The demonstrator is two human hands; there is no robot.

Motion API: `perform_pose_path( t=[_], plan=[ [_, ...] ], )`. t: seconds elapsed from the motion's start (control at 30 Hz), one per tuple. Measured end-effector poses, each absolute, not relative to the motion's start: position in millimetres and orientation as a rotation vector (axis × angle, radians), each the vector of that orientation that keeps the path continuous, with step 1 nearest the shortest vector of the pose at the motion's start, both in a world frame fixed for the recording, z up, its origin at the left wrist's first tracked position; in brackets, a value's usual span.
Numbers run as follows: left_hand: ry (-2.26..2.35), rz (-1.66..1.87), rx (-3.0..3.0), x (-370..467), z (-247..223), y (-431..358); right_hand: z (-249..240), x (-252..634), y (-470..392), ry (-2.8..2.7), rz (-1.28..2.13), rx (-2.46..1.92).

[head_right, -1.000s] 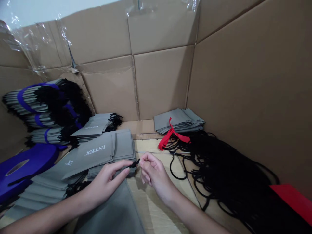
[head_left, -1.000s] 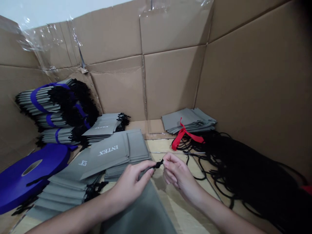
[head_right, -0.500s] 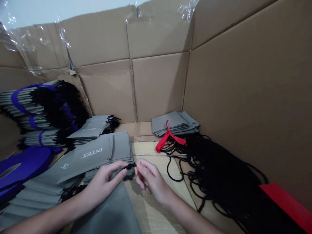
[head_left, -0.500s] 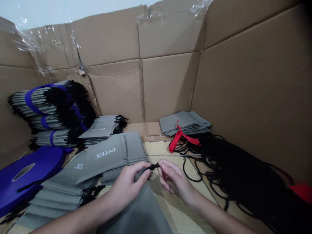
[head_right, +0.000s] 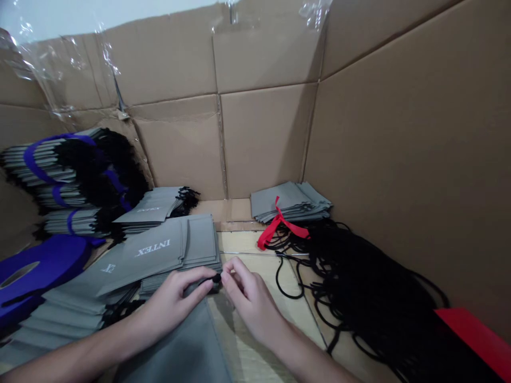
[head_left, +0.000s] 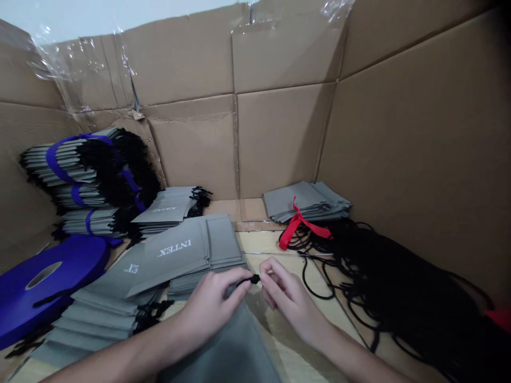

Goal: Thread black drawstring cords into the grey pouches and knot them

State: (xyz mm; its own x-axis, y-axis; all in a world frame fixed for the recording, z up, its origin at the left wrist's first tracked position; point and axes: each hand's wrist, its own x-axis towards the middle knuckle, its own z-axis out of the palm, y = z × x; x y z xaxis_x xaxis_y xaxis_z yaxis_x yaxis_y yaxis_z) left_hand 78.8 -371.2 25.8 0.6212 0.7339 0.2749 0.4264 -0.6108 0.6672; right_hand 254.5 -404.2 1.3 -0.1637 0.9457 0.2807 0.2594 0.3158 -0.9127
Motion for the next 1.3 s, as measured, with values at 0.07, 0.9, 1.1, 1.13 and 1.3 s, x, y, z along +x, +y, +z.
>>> perform_pose_path(
  t=[0.07,0.9,1.1,1.13,1.3],
  plan=[
    [0.928,0.716,2.323,78,25,-371,-1,252,-402,-1.487,1.135,-1.044],
    [0.746,0.682,2.095,80,29,-368,10,259,-405,-1.987,0.674,-1.107],
    [0.890,0.655,2.089,79,33,-369,11,262,-398,-1.846,0.970,-1.074],
    [0.898,0.655,2.074,79,33,-368,11,264,-397,-1.827,1.046,-1.074],
    [0.812,0.626,2.001,79,34,-367,12,272,-393,-1.785,1.179,-1.056]
  ],
)
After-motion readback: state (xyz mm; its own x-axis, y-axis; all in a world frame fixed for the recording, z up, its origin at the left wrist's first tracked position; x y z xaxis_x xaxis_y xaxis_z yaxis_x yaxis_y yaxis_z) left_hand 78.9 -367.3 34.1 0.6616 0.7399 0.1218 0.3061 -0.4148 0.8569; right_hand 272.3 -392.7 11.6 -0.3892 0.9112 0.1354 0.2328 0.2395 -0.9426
